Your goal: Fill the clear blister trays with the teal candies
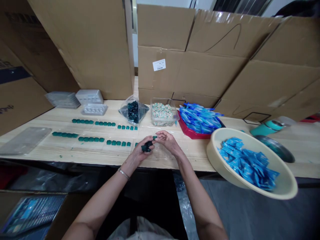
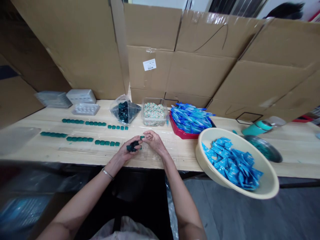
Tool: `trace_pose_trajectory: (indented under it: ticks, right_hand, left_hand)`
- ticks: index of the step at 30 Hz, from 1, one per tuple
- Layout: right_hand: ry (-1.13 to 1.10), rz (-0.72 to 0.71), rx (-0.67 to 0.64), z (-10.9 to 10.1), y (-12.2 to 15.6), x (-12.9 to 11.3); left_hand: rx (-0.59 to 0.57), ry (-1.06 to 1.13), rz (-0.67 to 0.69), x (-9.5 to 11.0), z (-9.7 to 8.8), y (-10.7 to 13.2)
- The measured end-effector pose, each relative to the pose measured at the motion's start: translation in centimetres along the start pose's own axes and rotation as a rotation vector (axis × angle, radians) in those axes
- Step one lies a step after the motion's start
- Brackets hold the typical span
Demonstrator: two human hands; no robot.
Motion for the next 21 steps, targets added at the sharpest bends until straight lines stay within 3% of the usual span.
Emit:
trace_pose_trajectory:
  ticks: [5,10,13,21]
  right_hand:
    - [0.023,-0.014,-0.033,1.2,0.5,0.8]
    - [0.309,-0.338,0.011,2.2,1.4,-1.8]
    - [0.369,-0.478,-0.002,3.0,1.6,-3.3]
    - [0.369,-0.598,-0.235,5.8,2.4,-4.2]
  left_hand:
    - [-0.006,0.143,-0.052,-0.3,-0.8,0.2]
    - [0.023,0.181,-0.074,-0.5,-2.2,0.5]
    - [0.024,0.182,-0.079,-0.4,-2.4,0.8]
    - [0.029,0.21,-0.061,0.6,-3.4,1.3]
Point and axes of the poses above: each hand's wrist, its own y-axis away from the middle knuckle, its own z-axis out of the palm, x = y × z, the point moved 10 cm from there along -y, towards the middle knuckle, and after that the axes turned 14 degrees about x, right-handed, at the moved point
